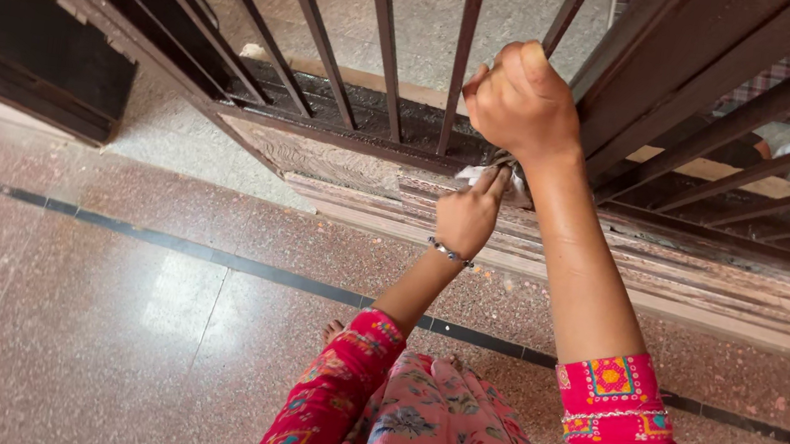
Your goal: The person wipes the vertical bars of a dark metal railing using a white cloth. They systematically clean the bars from right to left, holding the railing with one hand while wiping with the other.
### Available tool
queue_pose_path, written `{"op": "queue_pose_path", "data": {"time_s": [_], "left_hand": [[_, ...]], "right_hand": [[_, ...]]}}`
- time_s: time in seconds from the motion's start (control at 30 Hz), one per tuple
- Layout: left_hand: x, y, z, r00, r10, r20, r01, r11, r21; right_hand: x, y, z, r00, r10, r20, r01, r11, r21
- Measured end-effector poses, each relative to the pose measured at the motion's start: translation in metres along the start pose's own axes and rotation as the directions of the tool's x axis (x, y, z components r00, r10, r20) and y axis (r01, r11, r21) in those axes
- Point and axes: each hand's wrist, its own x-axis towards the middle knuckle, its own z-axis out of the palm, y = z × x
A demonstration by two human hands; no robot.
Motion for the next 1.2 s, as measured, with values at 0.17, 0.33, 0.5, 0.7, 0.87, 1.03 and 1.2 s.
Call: {"op": "queue_pose_path", "data": {"time_s": [0.17,0.33,0.5,0.7,0.87,1.03,1.2], "left_hand": [[0.030,0.011,0.014,0.980,-0.153,0.124,0.144,0.986,0.078],[0.043,0.014,0.013,0.974,-0.155,0.167,0.137,0.984,0.118],[0.025,0.014,0.006,0.996,-0.086,-0.006,0.086,0.996,0.039],[0.010,0.012,-0.008,0.996,-0.080,0.027,0.080,0.997,-0.012],[-0.004,-0.007,-0.023,0.925,-0.097,0.367,0.167,0.972,-0.166],[-0.023,-0.018,-0.048,0.867,0.049,0.495,0.449,0.352,-0.821],[0.013,0.015,-0.151,0.927,0.342,0.152,-0.166,0.739,-0.653]], "right_hand": [[0.000,0.001,0.002,1.000,0.013,-0.001,-0.013,1.000,0.020],[-0.004,-0.001,0.006,1.000,0.019,0.000,-0.019,0.997,0.071],[-0.003,0.000,0.005,0.999,0.011,0.047,-0.010,1.000,-0.020],[-0.011,0.000,0.003,0.997,-0.006,0.077,0.003,0.999,0.037],[-0.091,-0.073,-0.043,0.912,0.321,0.255,-0.403,0.589,0.700],[-0.172,-0.120,-0.102,0.740,0.497,0.453,-0.587,0.148,0.796],[-0.159,-0.058,-0.097,0.738,0.598,0.313,-0.558,0.280,0.781]]}}
